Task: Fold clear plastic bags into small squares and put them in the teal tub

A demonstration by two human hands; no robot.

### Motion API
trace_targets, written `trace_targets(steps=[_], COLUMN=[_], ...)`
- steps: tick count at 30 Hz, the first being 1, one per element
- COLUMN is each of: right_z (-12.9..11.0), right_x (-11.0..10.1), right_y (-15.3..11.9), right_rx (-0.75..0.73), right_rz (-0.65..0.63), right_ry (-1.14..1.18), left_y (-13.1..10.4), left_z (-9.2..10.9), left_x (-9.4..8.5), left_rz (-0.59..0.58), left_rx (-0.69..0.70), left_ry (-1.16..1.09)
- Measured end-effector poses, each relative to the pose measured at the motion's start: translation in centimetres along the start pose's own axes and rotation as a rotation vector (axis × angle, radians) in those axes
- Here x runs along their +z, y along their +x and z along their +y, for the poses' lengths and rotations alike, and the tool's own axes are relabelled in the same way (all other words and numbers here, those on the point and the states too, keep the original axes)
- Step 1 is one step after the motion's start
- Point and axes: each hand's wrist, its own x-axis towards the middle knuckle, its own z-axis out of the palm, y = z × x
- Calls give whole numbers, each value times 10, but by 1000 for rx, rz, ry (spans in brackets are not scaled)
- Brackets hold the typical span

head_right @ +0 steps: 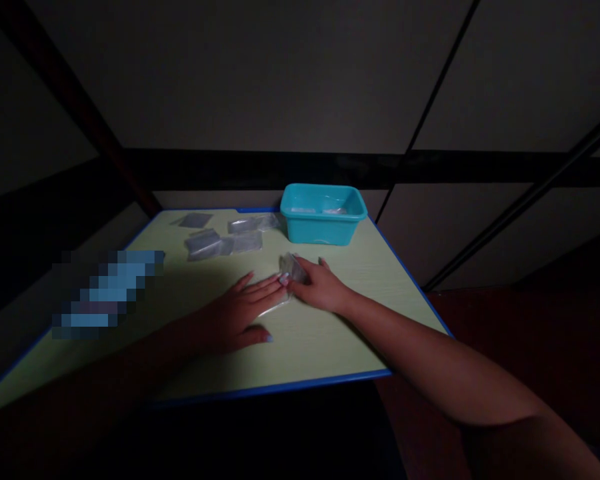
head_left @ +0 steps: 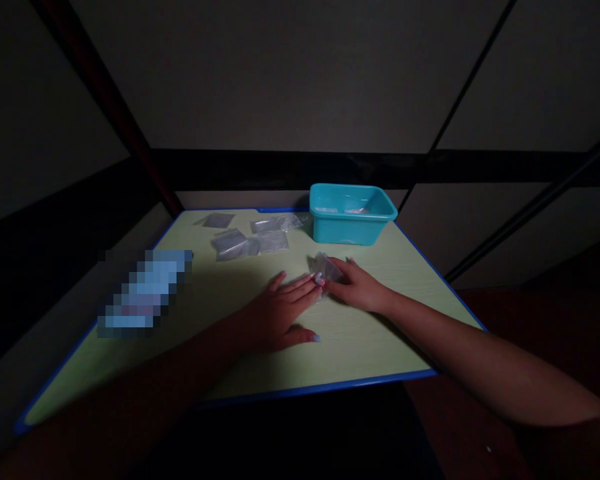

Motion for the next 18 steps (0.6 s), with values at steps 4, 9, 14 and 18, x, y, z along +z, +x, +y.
trace_targets(steps=[4,9,14,18], right_z=[-2,-9,-16,-15], right_x=[-1,0,3,6], right_y=[-1,-3,-7,-7], right_rx=[44,4,-41,-74], right_rz=[-95,-138,-207,-207], right_ry=[-96,-227,-348,-348], left_y=[-1,-5,-3,-3], left_z=[-6,-10,-9,-15], left_x=[-7,-6,-5,-18], left_rz=[123,-47,-50,96], left_rx=[25,48,36,-7], left_ry=[-46,-27,-13,22])
